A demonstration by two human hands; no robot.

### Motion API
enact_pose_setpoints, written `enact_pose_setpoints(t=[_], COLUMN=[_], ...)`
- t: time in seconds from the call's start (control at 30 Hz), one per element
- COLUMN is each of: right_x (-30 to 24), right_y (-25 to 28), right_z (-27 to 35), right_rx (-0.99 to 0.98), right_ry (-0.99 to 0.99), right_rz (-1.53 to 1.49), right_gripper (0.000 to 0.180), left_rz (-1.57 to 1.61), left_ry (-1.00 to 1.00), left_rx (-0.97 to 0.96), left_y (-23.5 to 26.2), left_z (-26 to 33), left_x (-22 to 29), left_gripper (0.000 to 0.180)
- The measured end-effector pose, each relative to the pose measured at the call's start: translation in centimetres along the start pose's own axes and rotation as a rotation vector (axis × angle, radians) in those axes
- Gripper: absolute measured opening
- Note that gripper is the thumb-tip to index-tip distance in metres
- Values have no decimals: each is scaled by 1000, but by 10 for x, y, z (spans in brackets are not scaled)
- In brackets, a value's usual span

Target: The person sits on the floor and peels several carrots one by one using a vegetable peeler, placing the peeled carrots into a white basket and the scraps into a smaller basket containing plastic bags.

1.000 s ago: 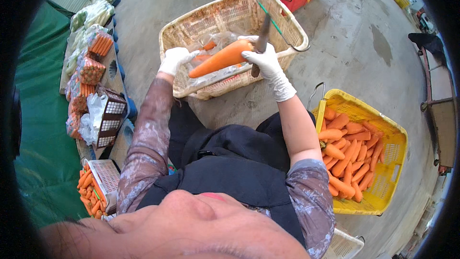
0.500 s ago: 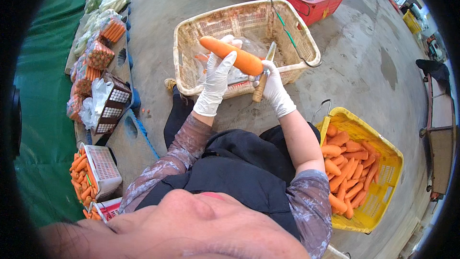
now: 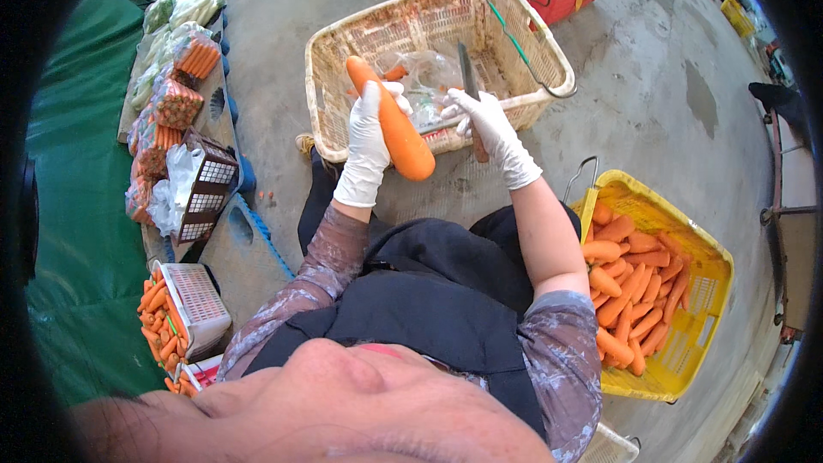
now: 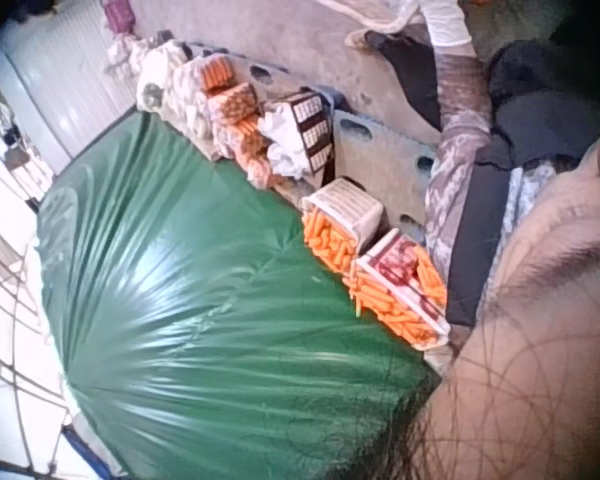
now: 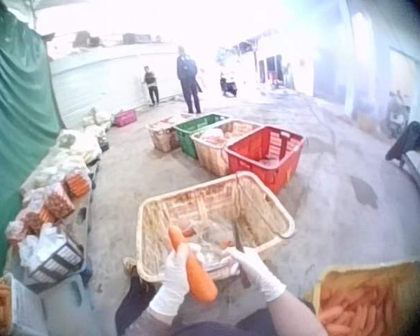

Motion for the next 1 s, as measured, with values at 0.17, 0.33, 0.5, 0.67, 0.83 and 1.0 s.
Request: enact_pose_setpoints(t=[0.17,0.33,0.5,0.67,0.83,1.0], right_x=[16,18,20,13,15,5], right_y=[-7,-24,-30,-37,-41,-52], right_z=[4,9,10,19,25,31], right_rx=[-109,-248,-345,-368,-370,-375], right_ry=[17,-74,-85,-92,-91,-56], right_rz=[-191,-278,-300,-200,-184,-37], right_gripper=[43,44,44,42,41,44], left_rz=[557,780,905,819,756,552], left_ry=[220,290,350,285,288,175], left_rx=[-239,-367,-283,-228,-265,-166], left_y=[-10,5,15,18,28,30], left_z=[-1,-5,-10,-11,-20,-14], left_x=[-7,-17,-22,-21,-31,-14], left_gripper=[47,50,77,80,77,59])
Point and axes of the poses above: each hand's wrist, its own z-axis away from the middle knuckle, its own y-axis out of the back of the hand, x = y × z, the point moved 2 cm from there along -z, towards the middle knuckle, and after that the axes turned 5 degrees about y, right-handed, at the moved point
